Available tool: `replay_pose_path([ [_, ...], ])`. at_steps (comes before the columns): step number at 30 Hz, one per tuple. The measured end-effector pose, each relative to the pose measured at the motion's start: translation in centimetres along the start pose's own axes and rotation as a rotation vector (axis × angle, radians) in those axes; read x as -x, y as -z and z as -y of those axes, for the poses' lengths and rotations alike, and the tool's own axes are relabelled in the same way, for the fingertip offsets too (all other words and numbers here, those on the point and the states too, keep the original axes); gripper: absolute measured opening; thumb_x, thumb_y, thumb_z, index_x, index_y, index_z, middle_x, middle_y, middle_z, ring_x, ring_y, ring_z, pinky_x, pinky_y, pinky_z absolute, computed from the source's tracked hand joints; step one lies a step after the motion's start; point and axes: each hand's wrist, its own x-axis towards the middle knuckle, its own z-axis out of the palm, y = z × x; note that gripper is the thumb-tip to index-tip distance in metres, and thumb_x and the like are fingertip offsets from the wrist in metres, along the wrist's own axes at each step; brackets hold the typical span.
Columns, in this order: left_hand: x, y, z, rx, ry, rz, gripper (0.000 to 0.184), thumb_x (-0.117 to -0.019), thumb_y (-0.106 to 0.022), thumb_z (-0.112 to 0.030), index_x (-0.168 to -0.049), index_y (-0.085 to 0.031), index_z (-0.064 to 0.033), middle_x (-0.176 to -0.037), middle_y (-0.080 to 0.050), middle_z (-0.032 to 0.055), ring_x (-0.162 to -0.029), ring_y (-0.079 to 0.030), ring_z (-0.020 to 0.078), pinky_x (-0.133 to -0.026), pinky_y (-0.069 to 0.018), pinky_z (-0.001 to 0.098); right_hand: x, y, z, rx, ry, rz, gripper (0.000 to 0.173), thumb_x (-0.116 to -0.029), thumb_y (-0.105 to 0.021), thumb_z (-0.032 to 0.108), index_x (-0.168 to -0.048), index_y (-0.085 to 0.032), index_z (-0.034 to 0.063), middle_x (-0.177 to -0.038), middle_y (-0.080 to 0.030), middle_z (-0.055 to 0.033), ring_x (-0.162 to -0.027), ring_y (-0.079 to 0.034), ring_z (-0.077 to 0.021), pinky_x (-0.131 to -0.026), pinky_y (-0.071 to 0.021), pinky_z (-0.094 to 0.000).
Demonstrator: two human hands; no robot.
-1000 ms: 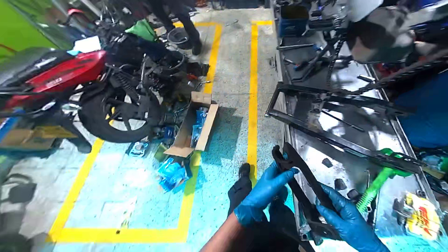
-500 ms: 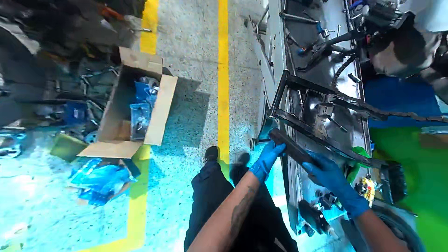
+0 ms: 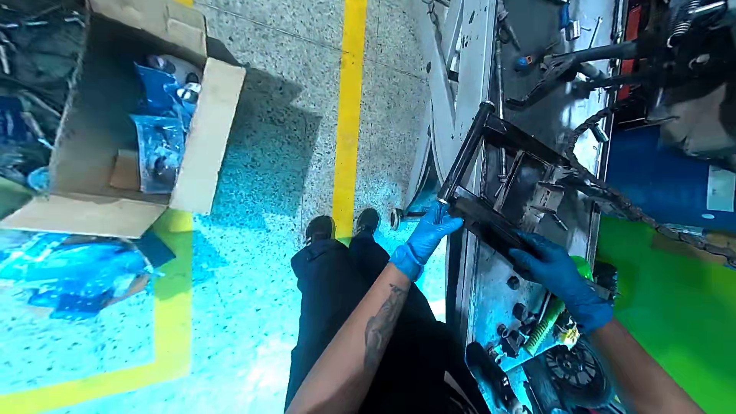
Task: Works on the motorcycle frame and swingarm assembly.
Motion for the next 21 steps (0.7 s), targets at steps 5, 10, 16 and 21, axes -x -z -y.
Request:
replay_pose_path([
  [5, -1.6, 1.2, 1.1, 0.071, -0.021, 0.022, 0.042, -0.0929, -0.062, 0.003, -0.133, -0.049, 0.0023, -0.12, -0.065, 0.0112, -0.111, -0.063, 0.0152, -0.103, -0.0508, 0.0359, -0.5, -0.9, -1.4, -0.06, -0.042, -0.014, 0.046, -0.0943, -0.07, 0.037, -0.136, -0.066, 0.0171, -0.123, -0.071, -0.0059, -0.104, -0.07, -0.0175, -0.091, -0.0579, -0.0474],
  [10, -2.2, 1.1, 1.2, 0.067, -0.053, 0.02, 0.034, -0.0955, -0.058, 0.001, -0.129, -0.054, 0.0022, -0.116, -0.067, 0.0104, -0.108, -0.065, 0.0162, -0.102, -0.0523, 0.0394, -1.3, -1.2, -1.8, -0.106, 0.019, -0.046, 0.043, -0.0934, -0.072, 0.033, -0.132, -0.068, 0.0151, -0.118, -0.073, -0.0031, -0.1, -0.071, -0.0129, -0.088, -0.0596, -0.0418],
  [16, -1.9, 0.7, 1.2, 0.075, -0.088, -0.031, 0.03, -0.0986, -0.055, -0.002, -0.128, -0.056, 0.0021, -0.115, -0.068, 0.0109, -0.106, -0.066, 0.018, -0.101, -0.0533, 0.0411, -2.2, -1.2, -2.1, 0.004, 0.034, 0.016, 0.043, -0.0929, -0.069, 0.043, -0.13, -0.065, 0.0209, -0.099, -0.074, -0.0035, -0.083, -0.072, -0.0184, -0.073, -0.0597, -0.0485],
  [21, -1.6, 1.0, 0.1, -0.049, -0.074, -0.022, 0.027, -0.0956, -0.057, 0.0, -0.122, -0.059, 0.002, -0.11, -0.069, 0.0081, -0.103, -0.066, 0.0128, -0.099, -0.0532, 0.0354, -2.4, -1.5, -2.6, 0.096, 0.072, 0.041, 0.049, -0.0947, -0.063, 0.051, -0.132, -0.061, 0.0198, -0.092, -0.073, -0.0045, -0.077, -0.072, -0.0216, -0.068, -0.0596, -0.0506],
])
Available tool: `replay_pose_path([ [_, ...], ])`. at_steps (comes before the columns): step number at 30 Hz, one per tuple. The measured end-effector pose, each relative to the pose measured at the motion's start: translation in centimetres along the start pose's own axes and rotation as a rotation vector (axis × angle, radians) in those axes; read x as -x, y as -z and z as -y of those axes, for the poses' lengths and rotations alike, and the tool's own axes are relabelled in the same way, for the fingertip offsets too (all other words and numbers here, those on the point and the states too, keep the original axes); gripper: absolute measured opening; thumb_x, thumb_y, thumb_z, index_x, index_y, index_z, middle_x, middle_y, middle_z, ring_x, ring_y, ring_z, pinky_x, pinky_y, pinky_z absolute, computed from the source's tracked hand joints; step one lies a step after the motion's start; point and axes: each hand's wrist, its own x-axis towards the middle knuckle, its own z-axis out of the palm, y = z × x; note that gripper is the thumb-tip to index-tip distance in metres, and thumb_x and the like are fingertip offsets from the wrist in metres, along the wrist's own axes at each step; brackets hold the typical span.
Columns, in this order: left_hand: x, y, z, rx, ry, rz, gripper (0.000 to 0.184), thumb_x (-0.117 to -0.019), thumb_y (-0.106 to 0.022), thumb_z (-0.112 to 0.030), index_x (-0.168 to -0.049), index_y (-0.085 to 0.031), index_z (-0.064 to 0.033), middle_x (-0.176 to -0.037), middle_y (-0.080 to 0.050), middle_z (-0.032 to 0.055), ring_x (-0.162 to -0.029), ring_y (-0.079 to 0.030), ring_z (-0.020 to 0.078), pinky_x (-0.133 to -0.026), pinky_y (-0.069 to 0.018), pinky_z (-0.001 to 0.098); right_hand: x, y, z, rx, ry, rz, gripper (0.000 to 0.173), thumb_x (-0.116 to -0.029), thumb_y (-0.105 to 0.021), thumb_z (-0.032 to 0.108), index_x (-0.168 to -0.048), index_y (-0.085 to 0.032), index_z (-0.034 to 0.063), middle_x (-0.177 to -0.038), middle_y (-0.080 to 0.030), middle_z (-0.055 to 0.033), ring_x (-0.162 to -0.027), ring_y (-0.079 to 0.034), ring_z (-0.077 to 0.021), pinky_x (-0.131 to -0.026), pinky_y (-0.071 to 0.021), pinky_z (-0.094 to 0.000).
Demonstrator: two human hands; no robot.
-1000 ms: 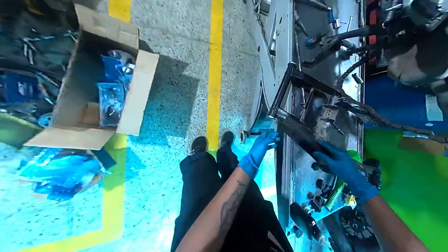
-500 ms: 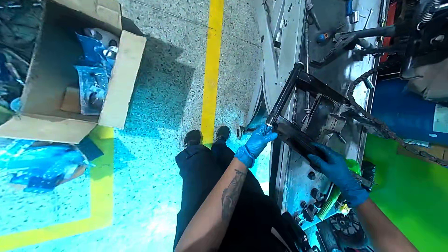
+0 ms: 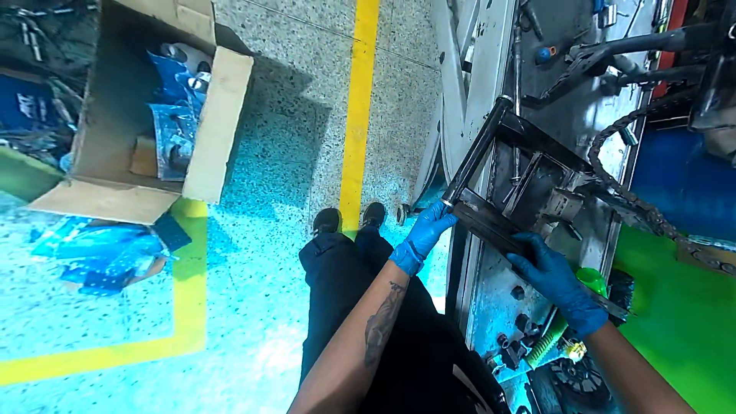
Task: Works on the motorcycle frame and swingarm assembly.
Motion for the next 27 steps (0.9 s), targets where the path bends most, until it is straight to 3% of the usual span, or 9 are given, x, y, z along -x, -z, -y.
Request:
replay_pose_path([
  [3, 0.4, 0.7, -1.7, -0.074, 0.048, 0.056, 0.049, -0.0897, -0.061, -0.013, -0.135, -0.05, 0.0004, -0.119, -0.065, 0.0073, -0.109, -0.063, 0.0114, -0.1, -0.0516, 0.0337, 1.1, -0.3, -1.0, 0.166, 0.158, -0.072, 0.056, -0.0962, -0.055, 0.053, -0.129, -0.064, 0.0088, -0.094, -0.074, -0.0111, -0.079, -0.073, -0.0298, -0.066, -0.0585, -0.0549],
  [5, 0.7, 0.4, -3.1, -0.081, 0.064, -0.057, 0.057, -0.0915, -0.058, -0.022, -0.142, -0.046, 0.0003, -0.124, -0.063, 0.0107, -0.109, -0.064, 0.0161, -0.097, -0.0541, 0.0369, 2.7, -0.7, -1.7, 0.254, 0.262, -0.148, 0.055, -0.0975, -0.053, 0.052, -0.123, -0.068, 0.0054, -0.097, -0.075, -0.014, -0.082, -0.074, -0.0324, -0.068, -0.0594, -0.0545],
  [7, 1.1, -0.8, -4.1, -0.089, 0.072, -0.233, 0.045, -0.1008, -0.056, -0.023, -0.138, -0.052, 0.0014, -0.119, -0.066, 0.0127, -0.102, -0.068, 0.0182, -0.092, -0.0569, 0.0362, 4.8, -1.2, -2.0, 0.269, 0.306, -0.2, 0.053, -0.0973, -0.054, 0.05, -0.12, -0.069, 0.0046, -0.099, -0.076, -0.0152, -0.083, -0.075, -0.0324, -0.07, -0.0605, -0.0525],
  [9, 1.1, -2.0, -4.3, -0.115, 0.091, -0.351, 0.033, -0.1011, -0.062, -0.019, -0.127, -0.059, 0.0015, -0.106, -0.071, 0.0115, -0.092, -0.07, 0.0175, -0.085, -0.0588, 0.0331, 6.9, -1.7, -1.9, 0.239, 0.299, -0.233, 0.05, -0.0985, -0.054, 0.049, -0.117, -0.069, 0.0054, -0.098, -0.076, -0.0135, -0.084, -0.075, -0.0284, -0.07, -0.0615, -0.0474],
  [12, 1.3, -2.6, -3.7, -0.128, 0.112, -0.38, 0.031, -0.0994, -0.066, -0.018, -0.122, -0.06, 0.0017, -0.103, -0.073, 0.0126, -0.094, -0.072, 0.0191, -0.085, -0.0592, 0.0342, 9.5, -2.4, -0.8, 0.123, 0.133, -0.245, 0.051, -0.0979, -0.054, 0.05, -0.118, -0.069, 0.0055, -0.092, -0.076, -0.0117, -0.078, -0.075, -0.0258, -0.065, -0.0606, -0.0475],
  [16, 1.4, -2.5, -3.4, -0.147, 0.094, -0.384, 0.022, -0.1017, -0.062, -0.016, -0.114, -0.062, 0.0014, -0.1, -0.075, 0.0126, -0.091, -0.074, 0.0204, -0.084, -0.0603, 0.0358, 11.5, -3.2, -0.3, -0.115, -0.081, -0.274, 0.058, -0.0978, -0.054, 0.056, -0.122, -0.067, 0.0039, -0.093, -0.075, -0.0114, -0.08, -0.074, -0.0224, -0.07, -0.0608, -0.0474],
  [22, 1.3, -2.7, -3.8, -0.185, 0.078, -0.396, 0.019, -0.1025, -0.061, -0.015, -0.113, -0.063, 0.0009, -0.098, -0.075, 0.01, -0.088, -0.074, 0.0175, -0.083, -0.0605, 0.0328, 13.6, -3.6, -0.5, -0.364, -0.216, -0.369, 0.046, -0.0965, -0.061, 0.045, -0.124, -0.064, 0.0079, -0.095, -0.071, -0.0021, -0.082, -0.068, -0.0092, -0.076, -0.0596, -0.0349],
  [27, 1.3, -2.3, -4.1, -0.268, 0.062, -0.37, 0.018, -0.1026, -0.06, -0.014, -0.11, -0.063, 0.002, -0.092, -0.076, 0.0091, -0.083, -0.075, 0.0168, -0.08, -0.0621, 0.0322, 15.9, -3.7, -1.2, -0.554, -0.308, -0.401, 0.048, -0.0951, -0.062, 0.045, -0.126, -0.059, 0.008, -0.086, -0.067, -0.0008, -0.067, -0.062, -0.0087, -0.062, -0.0551, -0.0306],
])
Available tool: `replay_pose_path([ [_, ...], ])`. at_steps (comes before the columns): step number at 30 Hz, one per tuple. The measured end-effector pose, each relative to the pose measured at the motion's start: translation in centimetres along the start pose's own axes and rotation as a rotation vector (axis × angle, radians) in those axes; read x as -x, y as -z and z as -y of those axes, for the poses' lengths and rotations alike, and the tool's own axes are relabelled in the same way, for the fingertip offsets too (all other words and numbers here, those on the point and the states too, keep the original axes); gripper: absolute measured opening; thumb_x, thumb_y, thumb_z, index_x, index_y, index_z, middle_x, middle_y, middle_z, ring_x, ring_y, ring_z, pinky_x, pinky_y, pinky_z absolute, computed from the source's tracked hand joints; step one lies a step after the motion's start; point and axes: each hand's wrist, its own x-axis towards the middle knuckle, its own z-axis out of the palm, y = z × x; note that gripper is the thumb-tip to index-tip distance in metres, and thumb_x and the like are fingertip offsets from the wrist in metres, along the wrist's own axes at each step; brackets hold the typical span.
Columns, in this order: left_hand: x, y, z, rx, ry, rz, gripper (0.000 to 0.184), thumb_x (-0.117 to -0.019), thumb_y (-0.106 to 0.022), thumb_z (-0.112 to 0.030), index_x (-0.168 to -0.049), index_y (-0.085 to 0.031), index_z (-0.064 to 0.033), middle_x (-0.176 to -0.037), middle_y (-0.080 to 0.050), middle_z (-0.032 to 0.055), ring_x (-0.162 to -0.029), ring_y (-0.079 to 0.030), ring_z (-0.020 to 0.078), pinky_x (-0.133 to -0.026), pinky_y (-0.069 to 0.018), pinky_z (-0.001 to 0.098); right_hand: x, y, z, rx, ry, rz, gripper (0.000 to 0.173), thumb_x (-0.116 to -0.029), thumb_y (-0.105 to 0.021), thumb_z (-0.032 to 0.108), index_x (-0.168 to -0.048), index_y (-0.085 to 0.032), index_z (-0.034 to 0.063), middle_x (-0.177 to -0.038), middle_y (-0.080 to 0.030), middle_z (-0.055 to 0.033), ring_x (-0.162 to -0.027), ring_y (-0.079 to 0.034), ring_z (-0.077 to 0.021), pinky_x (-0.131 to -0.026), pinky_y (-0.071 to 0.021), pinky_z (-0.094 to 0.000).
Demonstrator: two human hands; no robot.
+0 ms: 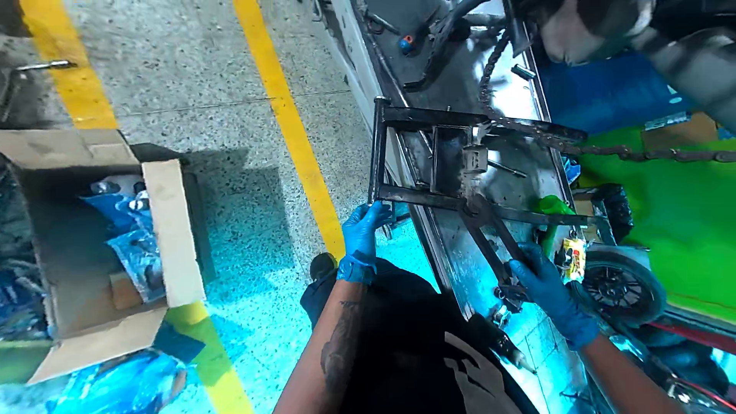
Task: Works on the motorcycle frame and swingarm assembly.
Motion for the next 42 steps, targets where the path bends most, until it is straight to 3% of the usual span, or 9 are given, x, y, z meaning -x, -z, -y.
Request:
replay_pose_path([
  [8, -0.3, 0.7, -0.9, -0.075, 0.009, 0.022, 0.013, -0.1007, -0.063, -0.009, -0.104, -0.066, 0.0031, -0.088, -0.077, 0.0094, -0.078, -0.075, 0.0157, -0.077, -0.0621, 0.0299, 1.7, 0.8, -1.4, -0.07, 0.017, -0.068, 0.048, -0.0957, -0.061, 0.041, -0.127, -0.059, 0.0052, -0.09, -0.068, 0.0019, -0.07, -0.063, -0.0039, -0.063, -0.0561, -0.0242],
  [11, -0.4, 1.1, -1.9, -0.193, 0.041, 0.05, 0.016, -0.1007, -0.064, -0.012, -0.102, -0.068, 0.0033, -0.085, -0.076, 0.0094, -0.074, -0.074, 0.0141, -0.074, -0.0619, 0.0288, 2.5, 0.9, -1.4, -0.062, -0.016, -0.063, 0.048, -0.0964, -0.06, 0.037, -0.131, -0.057, 0.0033, -0.103, -0.069, -0.0011, -0.083, -0.067, -0.0047, -0.074, -0.0585, -0.0251],
  [16, 0.1, 0.9, -2.6, -0.252, 0.074, 0.01, 0.022, -0.0999, -0.068, -0.018, -0.101, -0.07, 0.0033, -0.081, -0.076, 0.0101, -0.069, -0.074, 0.0147, -0.066, -0.0619, 0.0289, 3.3, 0.4, -2.6, -0.025, 0.013, -0.099, 0.048, -0.0953, -0.061, 0.04, -0.126, -0.059, 0.0033, -0.099, -0.069, -0.0004, -0.084, -0.067, -0.0037, -0.075, -0.0581, -0.0239],
  [24, 1.2, 2.6, 0.4, -0.106, 0.012, 0.034, 0.014, -0.0985, -0.06, 0.002, -0.109, -0.069, 0.0071, -0.093, -0.076, 0.0145, -0.081, -0.075, 0.0199, -0.078, -0.0634, 0.0336, 3.6, 0.6, -3.2, -0.075, 0.022, -0.099, 0.046, -0.0961, -0.061, 0.038, -0.127, -0.058, 0.0039, -0.099, -0.068, 0.002, -0.083, -0.066, -0.001, -0.074, -0.0575, -0.0207],
  [28, 3.2, 3.9, 1.8, -0.198, 0.057, 0.277, 0.029, -0.0934, -0.066, 0.005, -0.122, -0.065, 0.0037, -0.103, -0.076, 0.012, -0.09, -0.074, 0.0183, -0.086, -0.0617, 0.0343, 3.6, 1.0, -3.5, -0.109, 0.038, -0.091, 0.046, -0.0962, -0.062, 0.037, -0.128, -0.057, 0.0042, -0.101, -0.069, 0.0012, -0.084, -0.067, -0.0033, -0.075, -0.0588, -0.0218],
  [33, 5.8, -1.3, 2.9, -0.377, 0.246, 0.602, 0.026, -0.0989, -0.063, -0.005, -0.124, -0.065, 0.0028, -0.108, -0.074, 0.0119, -0.097, -0.072, 0.0159, -0.092, -0.0584, 0.0322, 4.0, 1.3, -3.0, -0.081, 0.01, -0.12, 0.045, -0.0956, -0.062, 0.033, -0.13, -0.056, 0.0037, -0.1, -0.068, -0.0003, -0.083, -0.067, -0.0049, -0.074, -0.0593, -0.0249],
  [35, 6.0, -4.0, 4.1, -0.401, 0.32, 0.702, 0.035, -0.1102, -0.045, -0.022, -0.126, -0.063, 0.0041, -0.111, -0.073, 0.0146, -0.099, -0.073, 0.0185, -0.093, -0.0587, 0.0349, 4.2, 1.5, -2.6, -0.056, 0.004, -0.15, 0.044, -0.0956, -0.063, 0.033, -0.129, -0.058, 0.0053, -0.098, -0.068, 0.0003, -0.08, -0.066, -0.0049, -0.072, -0.058, -0.0257],
  [38, 5.7, -7.2, 5.3, -0.531, 0.442, 0.662, 0.055, -0.1141, -0.027, -0.036, -0.133, -0.058, 0.0052, -0.116, -0.071, 0.0193, -0.1, -0.072, 0.0221, -0.092, -0.0581, 0.0371, 4.4, 2.2, -2.0, -0.003, -0.016, -0.169, 0.042, -0.0965, -0.062, 0.033, -0.129, -0.059, 0.0065, -0.098, -0.07, -0.0019, -0.082, -0.068, -0.0085, -0.074, -0.0597, -0.0315],
  [42, 5.6, -8.6, 5.8, -0.785, 0.399, 0.631, 0.04, -0.1126, -0.04, -0.025, -0.129, -0.059, 0.0059, -0.113, -0.069, 0.0219, -0.096, -0.072, 0.0258, -0.091, -0.0578, 0.0422, 4.4, 2.4, -2.0, -0.002, 0.015, -0.199, 0.038, -0.0974, -0.064, 0.028, -0.128, -0.06, 0.0059, -0.099, -0.071, -0.0019, -0.083, -0.068, -0.0076, -0.076, -0.0597, -0.0307],
])
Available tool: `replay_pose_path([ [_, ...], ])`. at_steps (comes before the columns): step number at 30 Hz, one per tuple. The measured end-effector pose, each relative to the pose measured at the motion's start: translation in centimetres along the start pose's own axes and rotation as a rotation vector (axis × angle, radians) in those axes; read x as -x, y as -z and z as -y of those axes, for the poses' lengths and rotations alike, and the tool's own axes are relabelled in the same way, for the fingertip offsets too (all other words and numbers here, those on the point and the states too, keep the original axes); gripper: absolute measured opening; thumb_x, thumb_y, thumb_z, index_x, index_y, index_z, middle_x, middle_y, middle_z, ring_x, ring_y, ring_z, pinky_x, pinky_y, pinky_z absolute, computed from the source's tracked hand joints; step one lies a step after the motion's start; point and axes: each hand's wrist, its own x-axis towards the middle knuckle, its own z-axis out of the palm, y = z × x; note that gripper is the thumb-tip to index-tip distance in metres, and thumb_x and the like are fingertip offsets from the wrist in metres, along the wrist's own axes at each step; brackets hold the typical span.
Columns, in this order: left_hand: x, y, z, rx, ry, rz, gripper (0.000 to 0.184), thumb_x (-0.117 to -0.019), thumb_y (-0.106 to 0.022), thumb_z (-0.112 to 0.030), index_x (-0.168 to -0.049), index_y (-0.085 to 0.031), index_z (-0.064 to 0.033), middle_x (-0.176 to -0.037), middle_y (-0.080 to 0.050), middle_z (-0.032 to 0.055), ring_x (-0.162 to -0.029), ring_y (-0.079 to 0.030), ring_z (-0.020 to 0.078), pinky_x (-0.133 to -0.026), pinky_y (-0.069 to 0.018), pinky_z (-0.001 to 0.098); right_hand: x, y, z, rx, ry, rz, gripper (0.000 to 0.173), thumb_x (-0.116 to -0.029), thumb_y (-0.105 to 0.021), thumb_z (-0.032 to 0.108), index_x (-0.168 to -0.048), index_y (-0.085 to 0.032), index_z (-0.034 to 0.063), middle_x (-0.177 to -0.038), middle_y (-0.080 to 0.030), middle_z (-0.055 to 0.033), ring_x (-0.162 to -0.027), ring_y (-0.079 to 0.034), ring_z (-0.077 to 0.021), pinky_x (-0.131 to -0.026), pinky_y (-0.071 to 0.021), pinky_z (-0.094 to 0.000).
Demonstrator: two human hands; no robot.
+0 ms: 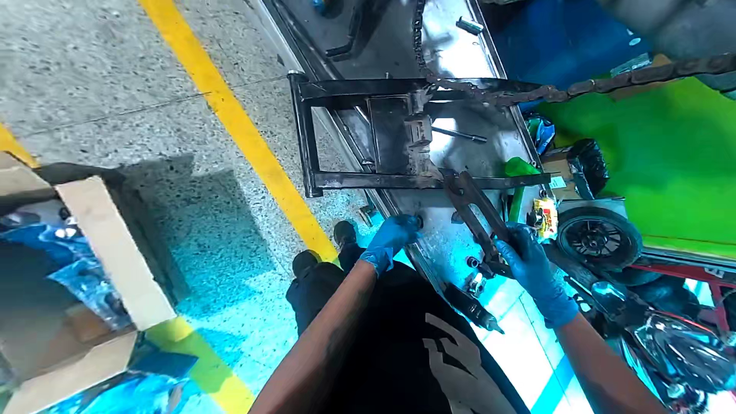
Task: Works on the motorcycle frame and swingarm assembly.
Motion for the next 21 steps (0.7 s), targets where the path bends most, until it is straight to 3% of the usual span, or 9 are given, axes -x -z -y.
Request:
replay_pose_path([
  [3, 1.7, 1.4, 0.4, -0.149, -0.032, -0.067, 0.038, -0.1099, -0.047, -0.027, -0.127, -0.065, 0.0018, -0.113, -0.072, 0.0193, -0.1, -0.072, 0.0288, -0.094, -0.0567, 0.0489, -0.6, -0.3, 0.2, 0.131, 0.102, 0.05, 0.042, -0.0976, -0.061, 0.038, -0.128, -0.063, 0.0091, -0.103, -0.072, -0.0039, -0.086, -0.071, -0.0134, -0.075, -0.0609, -0.0414],
  [6, 4.8, 5.3, 2.4, -0.024, -0.073, -0.222, 0.039, -0.1111, -0.045, -0.029, -0.126, -0.065, 0.0011, -0.109, -0.074, 0.0143, -0.097, -0.073, 0.0216, -0.092, -0.0585, 0.0421, -3.3, -2.4, 2.0, 0.306, 0.337, 0.189, 0.046, -0.0977, -0.06, 0.044, -0.127, -0.067, 0.01, -0.1, -0.075, -0.0089, -0.082, -0.074, -0.0246, -0.068, -0.0606, -0.0517],
  [10, 7.9, 12.7, 4.5, 0.249, -0.14, -0.514, 0.06, -0.1133, -0.02, -0.038, -0.136, -0.054, 0.0066, -0.122, -0.068, 0.0199, -0.108, -0.069, 0.0238, -0.099, -0.0536, 0.0408, -8.6, -8.7, 8.1, 0.527, 0.472, 0.435, 0.041, -0.0977, -0.065, 0.039, -0.129, -0.067, 0.0128, -0.102, -0.074, -0.0145, -0.085, -0.073, -0.0367, -0.068, -0.0581, -0.0582],
  [12, 7.3, 15.7, 3.6, 0.309, -0.171, -0.534, 0.074, -0.1107, -0.01, -0.048, -0.138, -0.051, 0.0066, -0.126, -0.066, 0.0188, -0.111, -0.067, 0.0224, -0.1, -0.0526, 0.0396, -11.3, -11.3, 10.0, 0.538, 0.507, 0.483, 0.041, -0.0984, -0.065, 0.038, -0.13, -0.067, 0.012, -0.107, -0.074, -0.0147, -0.091, -0.073, -0.0368, -0.074, -0.0587, -0.0586],
  [16, 3.0, 18.8, 0.5, 0.265, -0.297, -0.319, 0.082, -0.107, -0.009, -0.058, -0.139, -0.051, 0.0039, -0.122, -0.067, 0.0166, -0.108, -0.067, 0.0215, -0.096, -0.0548, 0.0437, -14.5, -12.9, 11.1, 0.535, 0.435, 0.524, 0.041, -0.0987, -0.065, 0.041, -0.131, -0.065, 0.0156, -0.105, -0.074, -0.0162, -0.086, -0.072, -0.0406, -0.069, -0.0552, -0.064],
  [18, 2.5, 19.1, -1.1, 0.114, -0.398, -0.207, 0.064, -0.1079, -0.028, -0.05, -0.145, -0.046, -0.0015, -0.124, -0.066, 0.0129, -0.108, -0.066, 0.0168, -0.096, -0.0552, 0.0399, -15.4, -12.8, 10.9, 0.513, 0.409, 0.504, 0.042, -0.0979, -0.067, 0.043, -0.13, -0.064, 0.0167, -0.101, -0.074, -0.0164, -0.085, -0.072, -0.0415, -0.069, -0.0542, -0.0652],
  [19, 2.9, 19.2, -1.9, 0.04, -0.422, -0.17, 0.064, -0.1006, -0.053, -0.038, -0.152, -0.037, -0.0038, -0.129, -0.063, 0.0133, -0.111, -0.065, 0.0163, -0.097, -0.0546, 0.038, -15.8, -12.9, 10.6, 0.489, 0.421, 0.478, 0.041, -0.0972, -0.068, 0.041, -0.129, -0.065, 0.0154, -0.1, -0.074, -0.0168, -0.085, -0.072, -0.0418, -0.069, -0.0542, -0.0655],
  [20, 3.2, 19.5, -2.0, -0.024, -0.428, -0.132, 0.094, -0.0856, -0.076, -0.027, -0.16, -0.022, -0.0063, -0.138, -0.059, 0.0154, -0.117, -0.064, 0.0187, -0.1, -0.0543, 0.038, -16.0, -13.1, 10.4, 0.468, 0.438, 0.446, 0.041, -0.0966, -0.069, 0.04, -0.128, -0.066, 0.0134, -0.099, -0.074, -0.0176, -0.085, -0.072, -0.0419, -0.069, -0.0543, -0.0653],
  [21, 3.4, 19.6, -2.0, -0.113, -0.435, -0.112, 0.12, -0.0739, -0.088, -0.017, -0.163, -0.009, -0.0075, -0.147, -0.051, 0.0186, -0.126, -0.06, 0.0219, -0.106, -0.0508, 0.0385, -16.1, -13.2, 10.1, 0.45, 0.467, 0.404, 0.041, -0.0956, -0.07, 0.04, -0.125, -0.067, 0.0109, -0.101, -0.074, -0.018, -0.088, -0.073, -0.0414, -0.071, -0.0549, -0.0642],
])
